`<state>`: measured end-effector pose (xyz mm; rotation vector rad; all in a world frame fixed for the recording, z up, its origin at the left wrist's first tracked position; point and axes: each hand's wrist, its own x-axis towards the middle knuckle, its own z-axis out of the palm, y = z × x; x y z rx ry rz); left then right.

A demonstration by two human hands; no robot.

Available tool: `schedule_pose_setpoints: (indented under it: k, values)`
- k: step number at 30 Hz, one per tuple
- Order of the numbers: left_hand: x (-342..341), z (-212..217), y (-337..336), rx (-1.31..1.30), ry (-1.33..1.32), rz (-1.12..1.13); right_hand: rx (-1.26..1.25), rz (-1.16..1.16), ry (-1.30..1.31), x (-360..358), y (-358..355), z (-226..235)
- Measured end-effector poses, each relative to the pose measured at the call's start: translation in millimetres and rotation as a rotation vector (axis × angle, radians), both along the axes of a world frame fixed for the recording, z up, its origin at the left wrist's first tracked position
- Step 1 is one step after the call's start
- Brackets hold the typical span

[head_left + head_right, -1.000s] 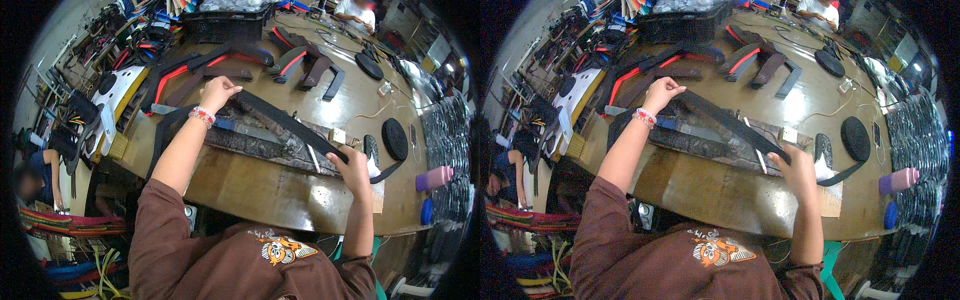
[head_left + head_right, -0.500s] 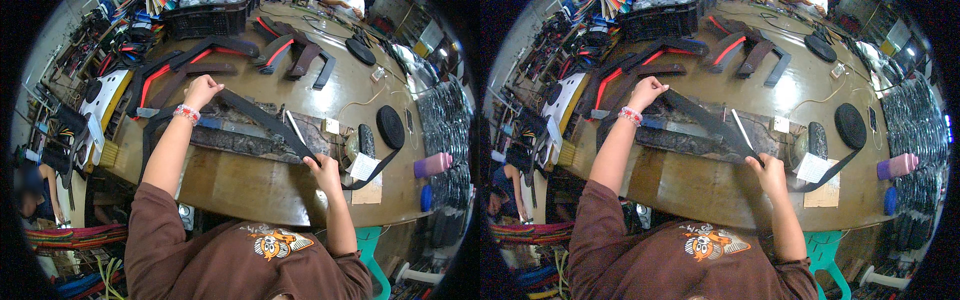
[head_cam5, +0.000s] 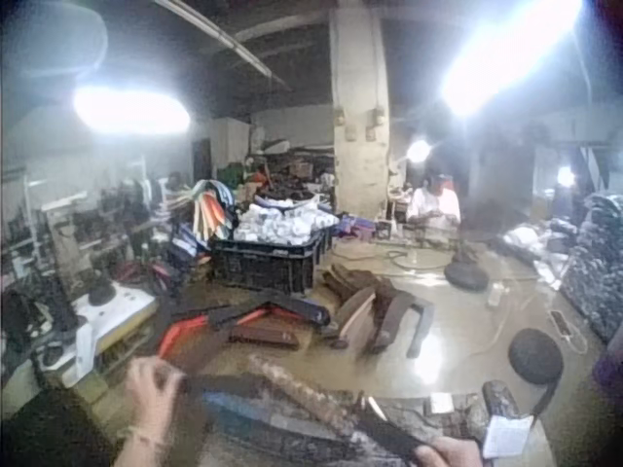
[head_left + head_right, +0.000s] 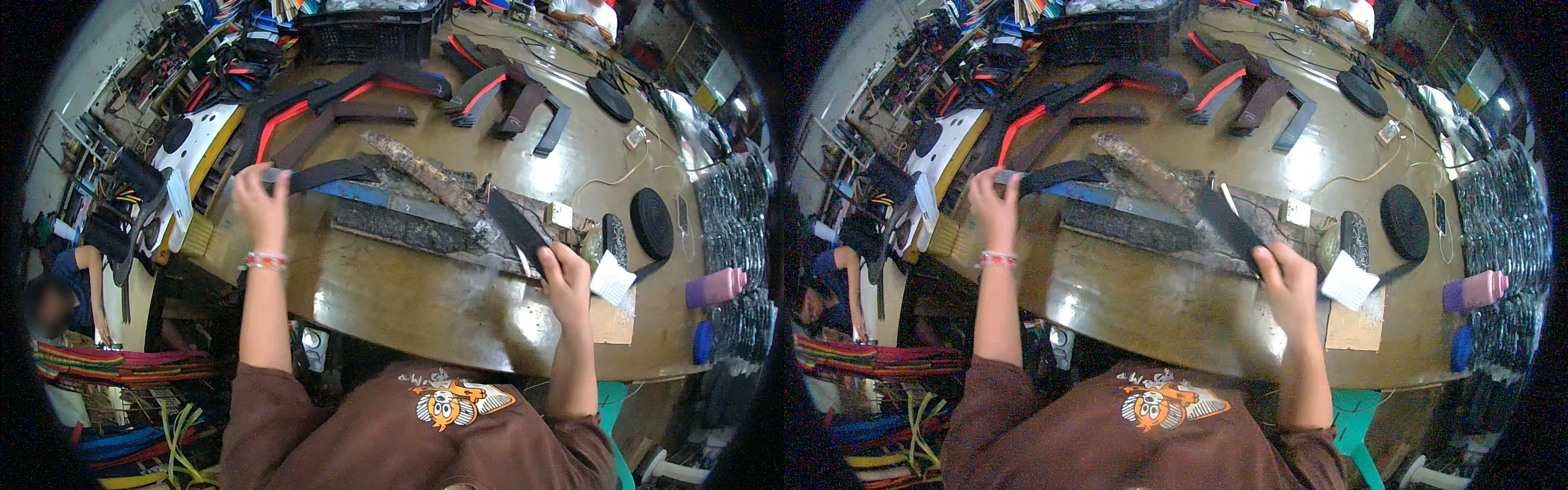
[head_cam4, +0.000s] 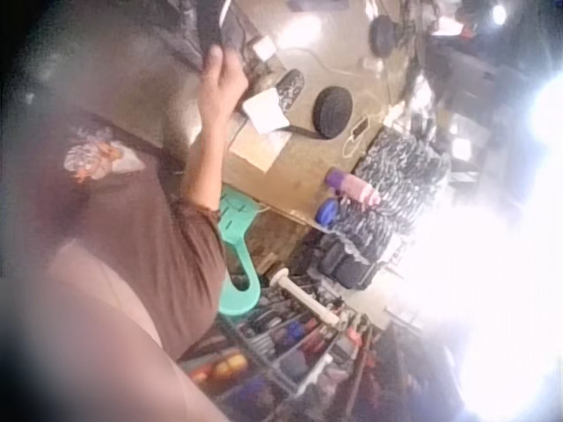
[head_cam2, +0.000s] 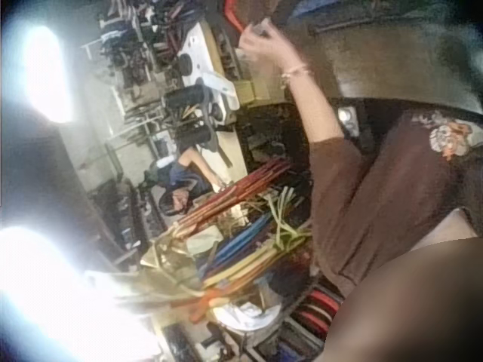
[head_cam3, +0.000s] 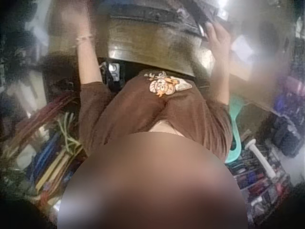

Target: The person repeatedly places a black strap onto a wooden jig, aligns it, and presses it down. They then remove the strap and repeat the same placement and pressing cycle multiple times. The workspace contains other straps and tools, but the person only handles the black strap and the jig.

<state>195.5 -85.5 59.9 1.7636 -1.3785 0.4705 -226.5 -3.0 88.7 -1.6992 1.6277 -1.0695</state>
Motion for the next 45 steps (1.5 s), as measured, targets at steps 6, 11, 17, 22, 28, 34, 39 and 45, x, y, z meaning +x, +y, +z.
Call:
schedule_pose_setpoints:
  k: [6, 11, 17, 22, 28, 34, 39, 45]
  values:
    - [-127, 44, -15, -0.242, -0.432, -1.032, -0.077, 0.252, 0.159, 79, -57, 38]
    - [-124, 63, -61, -0.003, -0.453, -0.723, -0.154, 0.044, 0.519, 49, -52, 57]
    - [-141, -26, -44, 0.309, -0.707, -0.731, 0.039, 0.026, 0.526, 12, -24, 54]
    - [-147, -22, -53, 0.408, -0.804, -0.580, 0.062, 0.057, 0.471, 8, -37, 31]
    - [-166, 5, -51, 0.491, -0.480, -0.614, 0.166, 0.060, 0.355, 8, -30, -8]
    - [-175, 17, -48, 0.625, -0.517, -0.574, 0.256, -0.004, 0.287, 7, -27, -24]
    - [-171, 8, -44, 0.478, -0.569, -0.542, 0.193, -0.005, 0.359, 4, -23, -24]
    - [-161, 12, -43, 0.219, -0.390, -1.092, 0.309, -0.109, -0.186, -24, 10, -8]
